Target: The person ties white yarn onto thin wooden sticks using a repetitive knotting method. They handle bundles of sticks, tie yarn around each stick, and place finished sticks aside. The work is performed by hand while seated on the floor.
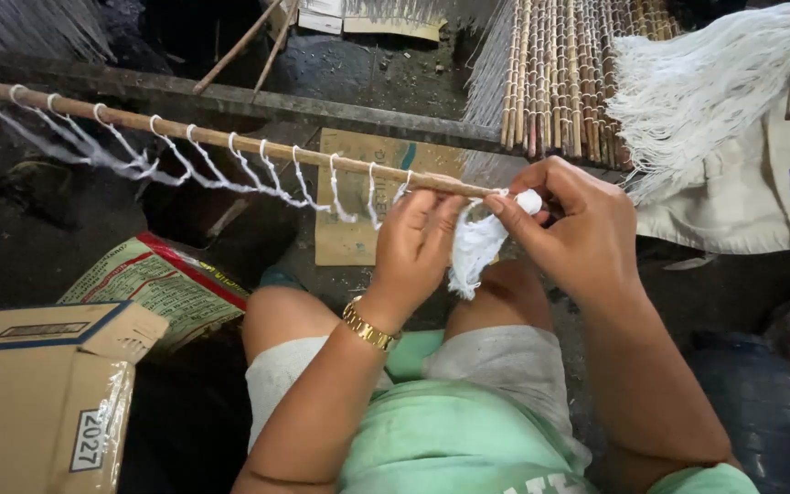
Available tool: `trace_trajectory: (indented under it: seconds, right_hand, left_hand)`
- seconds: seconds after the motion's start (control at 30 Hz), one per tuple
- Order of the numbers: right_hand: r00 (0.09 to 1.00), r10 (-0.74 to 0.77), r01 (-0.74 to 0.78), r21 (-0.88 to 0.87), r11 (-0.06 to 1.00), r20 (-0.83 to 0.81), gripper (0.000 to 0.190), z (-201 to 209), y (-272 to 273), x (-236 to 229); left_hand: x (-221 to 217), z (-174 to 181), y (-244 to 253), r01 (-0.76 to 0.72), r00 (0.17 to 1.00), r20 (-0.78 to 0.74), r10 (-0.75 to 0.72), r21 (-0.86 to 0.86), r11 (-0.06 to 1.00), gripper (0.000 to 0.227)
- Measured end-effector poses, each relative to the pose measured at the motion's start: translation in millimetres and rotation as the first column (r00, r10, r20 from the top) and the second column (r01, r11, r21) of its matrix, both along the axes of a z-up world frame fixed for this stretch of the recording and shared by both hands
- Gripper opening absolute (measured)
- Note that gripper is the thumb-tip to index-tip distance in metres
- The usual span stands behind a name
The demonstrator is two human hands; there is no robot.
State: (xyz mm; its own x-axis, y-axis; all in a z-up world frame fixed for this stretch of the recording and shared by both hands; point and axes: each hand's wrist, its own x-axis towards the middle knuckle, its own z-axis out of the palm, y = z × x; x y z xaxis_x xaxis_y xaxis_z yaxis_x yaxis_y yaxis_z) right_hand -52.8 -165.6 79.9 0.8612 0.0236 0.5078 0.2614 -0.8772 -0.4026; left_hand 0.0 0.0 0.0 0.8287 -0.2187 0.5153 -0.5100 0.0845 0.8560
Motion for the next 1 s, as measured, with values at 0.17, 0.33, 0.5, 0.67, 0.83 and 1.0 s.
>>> trace_trajectory:
  seconds: [0.17, 0.33, 0.5, 0.67, 0.83, 1.0]
  right_hand:
    - [0.998, 0.063, -0.062, 0.05, 0.997, -0.02, 0.023, 6, 7, -5]
    - [0.998, 0.044, -0.043, 0.051, 0.998, -0.033, 0.02, 8, 4, -11]
    - [0.994, 0.022, -0.015, 0.063, 0.998, -0.105, 0.023, 8, 5, -9]
    - [0.995, 0.086, -0.08, 0.111, 0.991, -0.054, 0.014, 4, 3, -7]
    - [0.992, 0.114, -0.104, 0.154, 0.982, -0.052, 0.011, -1, -2, -4]
    - [0.987, 0.163, -0.162, 0.1, 0.982, -0.005, 0.005, -2, -13, -7]
  left_hand:
    - [-10, -7, -3, 0.056, 0.998, -0.007, -0.059, -0.227, 0.972, 0.02]
    - [-8, -34, -8, -0.073, 0.972, -0.228, -0.064, -0.545, 0.836, 0.026]
    - [-22, -14, -9, 0.085, 0.973, -0.177, -0.15, -0.328, 0.941, 0.014]
    - [-19, -15, -16, -0.025, 0.984, -0.181, -0.006, -0.167, 0.986, 0.017]
    - [-16, 3, -13, 0.105, 0.941, -0.236, -0.241, -0.475, 0.874, 0.034]
    - [-8, 16, -5, 0.071, 0.96, -0.221, -0.173, -0.404, 0.912, 0.016]
